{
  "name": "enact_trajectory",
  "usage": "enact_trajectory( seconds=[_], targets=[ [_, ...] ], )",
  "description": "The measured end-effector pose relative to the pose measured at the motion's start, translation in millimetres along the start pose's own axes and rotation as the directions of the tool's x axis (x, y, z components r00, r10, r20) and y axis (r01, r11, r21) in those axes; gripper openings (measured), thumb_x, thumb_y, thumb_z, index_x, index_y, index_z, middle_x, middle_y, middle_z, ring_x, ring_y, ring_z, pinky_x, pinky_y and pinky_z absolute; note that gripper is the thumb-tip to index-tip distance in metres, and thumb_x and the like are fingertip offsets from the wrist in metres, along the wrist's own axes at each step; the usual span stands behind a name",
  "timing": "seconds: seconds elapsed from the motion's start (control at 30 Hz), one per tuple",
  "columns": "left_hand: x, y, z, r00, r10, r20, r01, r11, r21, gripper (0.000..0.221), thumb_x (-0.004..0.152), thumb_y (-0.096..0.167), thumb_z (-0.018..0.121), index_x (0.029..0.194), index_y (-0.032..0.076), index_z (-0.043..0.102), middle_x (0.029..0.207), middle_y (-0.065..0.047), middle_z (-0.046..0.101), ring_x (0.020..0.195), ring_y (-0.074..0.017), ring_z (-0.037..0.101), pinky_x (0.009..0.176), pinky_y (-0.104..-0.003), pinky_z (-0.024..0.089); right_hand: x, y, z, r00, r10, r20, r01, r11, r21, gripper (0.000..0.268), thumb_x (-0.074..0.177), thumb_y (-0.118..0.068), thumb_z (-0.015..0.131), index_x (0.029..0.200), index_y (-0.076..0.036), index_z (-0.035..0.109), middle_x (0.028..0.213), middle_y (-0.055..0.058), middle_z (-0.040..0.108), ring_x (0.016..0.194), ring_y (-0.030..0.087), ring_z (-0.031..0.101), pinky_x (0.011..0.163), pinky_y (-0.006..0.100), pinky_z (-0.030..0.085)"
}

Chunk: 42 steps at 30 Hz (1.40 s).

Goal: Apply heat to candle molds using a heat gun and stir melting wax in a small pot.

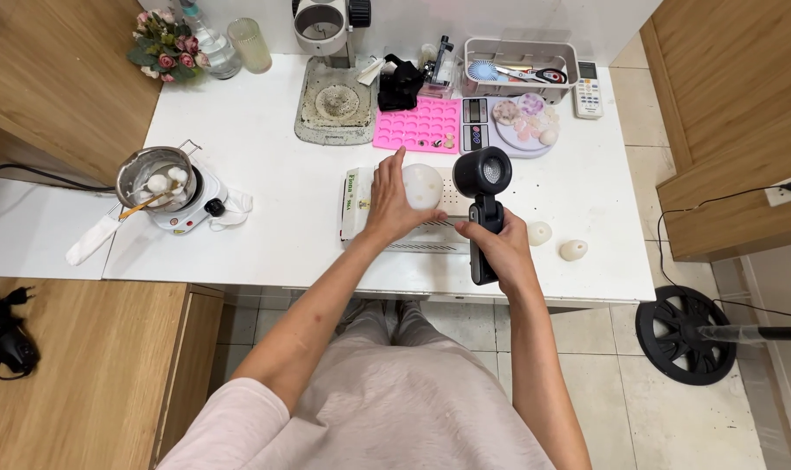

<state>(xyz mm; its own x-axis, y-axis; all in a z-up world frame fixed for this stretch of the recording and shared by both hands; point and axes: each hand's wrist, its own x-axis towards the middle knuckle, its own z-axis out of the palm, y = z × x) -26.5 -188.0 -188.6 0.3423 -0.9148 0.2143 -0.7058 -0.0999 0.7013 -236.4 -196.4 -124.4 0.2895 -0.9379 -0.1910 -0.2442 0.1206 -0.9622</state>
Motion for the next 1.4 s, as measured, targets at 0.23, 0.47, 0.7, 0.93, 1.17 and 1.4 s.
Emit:
enact_trajectory(
  seconds=[0.23, 0.47, 0.7, 0.93, 1.17, 1.4],
  targets=[
    [-2, -41, 5, 0.991, 0.054, 0.124, -0.028, 0.978, -0.205, 0.135, 0.055, 0.041, 0.099, 0.16, 0.008, 0.019, 0.148, -0.021, 0.05, 0.138, -0.0377, 0.048, 0.116, -0.046, 0.038, -2, 2, 11, 1.0, 0.0, 0.025, -0.001, 1.0, 0.016, 0.029, 0.074, -0.02, 0.084, 0.092, -0.006, 0.067, 0.073, -0.001, 0.061, 0.061, 0.008, 0.053, 0.054, 0.027, 0.042],
    [-2, -17, 19, 0.99, -0.124, -0.068, 0.113, 0.984, -0.139, 0.13, 0.054, 0.045, 0.1, 0.154, 0.008, 0.027, 0.143, -0.019, 0.05, 0.137, -0.0354, 0.046, 0.113, -0.046, 0.04, 3, 2, 8, 0.998, -0.066, 0.014, 0.065, 0.998, 0.021, 0.029, 0.074, -0.019, 0.084, 0.093, -0.005, 0.067, 0.076, -0.001, 0.063, 0.064, 0.008, 0.055, 0.058, 0.026, 0.045],
    [-11, -41, 20, 0.998, -0.002, -0.063, -0.001, 0.999, -0.043, 0.148, 0.05, 0.052, 0.1, 0.157, 0.001, 0.01, 0.155, -0.02, 0.036, 0.145, -0.0353, 0.033, 0.121, -0.054, 0.025, 16, 2, 20, 0.981, -0.191, -0.024, 0.189, 0.979, -0.081, 0.033, 0.073, -0.019, 0.084, 0.096, -0.002, 0.067, 0.08, 0.0, 0.067, 0.07, 0.009, 0.059, 0.063, 0.026, 0.05],
    [-17, -61, 16, 0.994, 0.045, 0.104, -0.055, 0.994, 0.096, 0.144, 0.064, 0.049, 0.096, 0.159, 0.004, -0.003, 0.167, -0.02, 0.014, 0.156, -0.0314, 0.01, 0.125, -0.057, 0.01, 26, 8, 24, 0.992, -0.122, 0.009, 0.123, 0.991, -0.053, 0.032, 0.073, -0.018, 0.082, 0.097, -0.002, 0.068, 0.079, 0.001, 0.067, 0.069, 0.01, 0.06, 0.062, 0.028, 0.05],
    [-17, -55, 14, 0.986, -0.025, 0.167, 0.009, 0.995, 0.1, 0.138, 0.067, 0.041, 0.094, 0.16, 0.009, -0.002, 0.169, -0.014, 0.011, 0.158, -0.0268, 0.008, 0.125, -0.055, 0.015, 23, 7, 18, 0.989, -0.136, 0.061, 0.14, 0.989, -0.052, 0.029, 0.073, -0.017, 0.083, 0.093, -0.002, 0.07, 0.078, 0.0, 0.067, 0.068, 0.009, 0.059, 0.063, 0.028, 0.049],
    [-17, -56, 11, 0.986, -0.023, 0.166, 0.01, 0.997, 0.08, 0.133, 0.069, 0.033, 0.094, 0.16, 0.011, 0.0, 0.169, -0.012, 0.011, 0.157, -0.026, 0.009, 0.125, -0.056, 0.019, 29, 11, 24, 0.991, -0.136, 0.009, 0.136, 0.991, -0.013, 0.027, 0.076, -0.019, 0.084, 0.09, -0.002, 0.068, 0.076, 0.0, 0.065, 0.068, 0.01, 0.057, 0.062, 0.028, 0.048]
  ],
)
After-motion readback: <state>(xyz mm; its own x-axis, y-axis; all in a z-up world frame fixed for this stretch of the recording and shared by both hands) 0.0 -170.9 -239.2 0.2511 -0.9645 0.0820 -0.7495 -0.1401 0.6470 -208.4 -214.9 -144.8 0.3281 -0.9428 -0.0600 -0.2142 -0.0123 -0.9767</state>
